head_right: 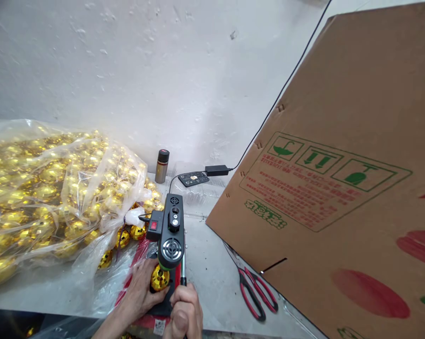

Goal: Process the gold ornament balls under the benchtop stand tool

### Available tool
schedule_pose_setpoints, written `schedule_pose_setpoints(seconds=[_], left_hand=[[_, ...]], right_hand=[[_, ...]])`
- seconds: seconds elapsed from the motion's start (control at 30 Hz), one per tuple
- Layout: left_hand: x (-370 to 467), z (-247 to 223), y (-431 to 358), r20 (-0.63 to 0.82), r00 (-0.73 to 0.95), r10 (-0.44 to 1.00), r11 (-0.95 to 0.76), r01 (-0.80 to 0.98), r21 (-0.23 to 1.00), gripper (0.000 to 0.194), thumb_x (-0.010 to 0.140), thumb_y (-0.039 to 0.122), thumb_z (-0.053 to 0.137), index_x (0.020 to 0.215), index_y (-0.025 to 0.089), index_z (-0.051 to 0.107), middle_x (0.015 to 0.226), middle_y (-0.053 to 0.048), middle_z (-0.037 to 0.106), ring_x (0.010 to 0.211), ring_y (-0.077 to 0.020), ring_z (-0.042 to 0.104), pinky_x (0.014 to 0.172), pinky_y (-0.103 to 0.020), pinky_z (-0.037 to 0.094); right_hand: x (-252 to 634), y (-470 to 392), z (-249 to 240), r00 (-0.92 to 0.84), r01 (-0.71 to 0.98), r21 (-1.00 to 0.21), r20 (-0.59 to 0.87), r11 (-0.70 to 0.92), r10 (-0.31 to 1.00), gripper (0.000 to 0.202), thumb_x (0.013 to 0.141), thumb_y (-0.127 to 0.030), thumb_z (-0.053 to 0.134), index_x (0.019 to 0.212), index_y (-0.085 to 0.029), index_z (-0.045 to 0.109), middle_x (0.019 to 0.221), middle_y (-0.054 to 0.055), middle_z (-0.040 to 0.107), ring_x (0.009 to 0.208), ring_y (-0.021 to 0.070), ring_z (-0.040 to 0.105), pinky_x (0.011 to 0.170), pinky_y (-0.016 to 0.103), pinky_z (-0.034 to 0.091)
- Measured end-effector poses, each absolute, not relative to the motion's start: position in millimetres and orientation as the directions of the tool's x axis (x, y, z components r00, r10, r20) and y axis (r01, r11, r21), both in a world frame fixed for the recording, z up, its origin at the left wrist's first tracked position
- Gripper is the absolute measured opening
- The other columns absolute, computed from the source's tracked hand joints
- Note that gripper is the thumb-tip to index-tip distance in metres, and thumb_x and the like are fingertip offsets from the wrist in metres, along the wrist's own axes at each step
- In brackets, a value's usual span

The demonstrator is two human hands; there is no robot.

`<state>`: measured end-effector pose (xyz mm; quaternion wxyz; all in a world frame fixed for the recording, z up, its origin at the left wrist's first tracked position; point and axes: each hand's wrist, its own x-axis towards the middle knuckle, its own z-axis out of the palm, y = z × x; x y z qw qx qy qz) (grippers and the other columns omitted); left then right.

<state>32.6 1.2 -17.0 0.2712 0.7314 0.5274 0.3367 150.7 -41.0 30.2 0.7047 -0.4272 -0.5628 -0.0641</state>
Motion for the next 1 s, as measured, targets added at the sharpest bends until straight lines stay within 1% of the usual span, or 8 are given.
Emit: schedule_pose_setpoints(seconds=[0.1,0.27,0.47,0.6,0.7,0.8,0.87,1.0], left_hand=[[33,-20,2,0.218,0.215,0.952,-0.303,0.572,0.762,0.052,0.074,0.022,0.075,0.126,0.020,0.070,0.115,-0.012,0.079,0.109,-0.0378,0.072,0.098,-0.056,0.053],[33,-20,3,0.221,0.210,0.953,-0.303,0.575,0.760,0.053,0.072,0.023,0.077,0.125,0.021,0.072,0.112,-0.012,0.079,0.108,-0.0381,0.073,0.097,-0.056,0.054],[32,-21,4,0.232,0.204,0.951,-0.309,0.584,0.751,0.052,0.074,0.028,0.079,0.125,0.021,0.073,0.112,-0.013,0.080,0.107,-0.0380,0.074,0.097,-0.056,0.055],[33,-28,5,0.267,0.196,0.943,-0.331,0.584,0.741,0.050,0.076,0.031,0.079,0.125,0.022,0.073,0.112,-0.013,0.080,0.108,-0.0376,0.074,0.096,-0.054,0.056],[36,-31,8,0.305,0.171,0.937,-0.345,0.589,0.730,0.051,0.075,0.029,0.078,0.126,0.021,0.072,0.113,-0.013,0.080,0.108,-0.0374,0.075,0.096,-0.054,0.057],[36,-36,7,0.319,0.157,0.934,-0.348,0.590,0.728,0.053,0.074,0.026,0.077,0.126,0.020,0.072,0.116,-0.014,0.081,0.109,-0.0384,0.076,0.098,-0.057,0.059],[31,-44,-1,0.337,0.165,0.927,-0.368,0.580,0.727,0.055,0.076,0.024,0.077,0.131,0.020,0.071,0.121,-0.016,0.080,0.112,-0.0386,0.076,0.099,-0.058,0.061],[5,-70,-36,0.415,0.211,0.885,-0.456,0.571,0.683,0.067,0.082,0.028,0.082,0.147,0.021,0.064,0.141,-0.020,0.074,0.129,-0.0395,0.072,0.107,-0.053,0.062]], right_hand=[[142,-36,49,0.417,0.567,-0.489,0.864,0.663,0.280,0.043,0.113,-0.024,0.036,0.071,-0.024,0.042,0.070,-0.004,0.048,0.058,0.0116,0.044,0.073,0.031,0.046],[135,-34,69,0.480,0.507,-0.519,0.833,0.688,0.275,0.045,0.114,-0.026,0.037,0.070,-0.023,0.043,0.069,-0.005,0.050,0.058,0.0107,0.047,0.072,0.029,0.045],[134,-36,45,0.469,0.530,-0.522,0.837,0.668,0.281,0.042,0.112,-0.027,0.040,0.071,-0.023,0.049,0.069,-0.004,0.055,0.059,0.0139,0.053,0.084,0.036,0.049],[128,-39,38,0.514,0.548,-0.561,0.811,0.620,0.279,0.042,0.112,-0.026,0.039,0.071,-0.023,0.047,0.073,-0.002,0.058,0.063,0.0150,0.058,0.086,0.038,0.050],[133,-41,60,0.475,0.545,-0.551,0.824,0.632,0.309,0.044,0.111,-0.024,0.040,0.067,-0.022,0.044,0.068,-0.004,0.053,0.057,0.0116,0.053,0.077,0.032,0.050],[146,-43,100,0.442,0.455,-0.600,0.794,0.658,0.418,0.042,0.109,-0.017,0.046,0.067,-0.022,0.045,0.067,-0.003,0.051,0.055,0.0103,0.049,0.053,0.025,0.037],[154,-44,124,0.372,0.429,-0.639,0.769,0.639,0.520,0.038,0.108,-0.015,0.048,0.071,-0.022,0.049,0.067,-0.002,0.053,0.058,0.0108,0.051,0.052,0.025,0.036],[156,-44,136,0.311,0.452,-0.587,0.809,0.672,0.498,0.039,0.108,-0.013,0.048,0.071,-0.022,0.050,0.064,-0.003,0.051,0.060,0.0106,0.054,0.054,0.023,0.039]])
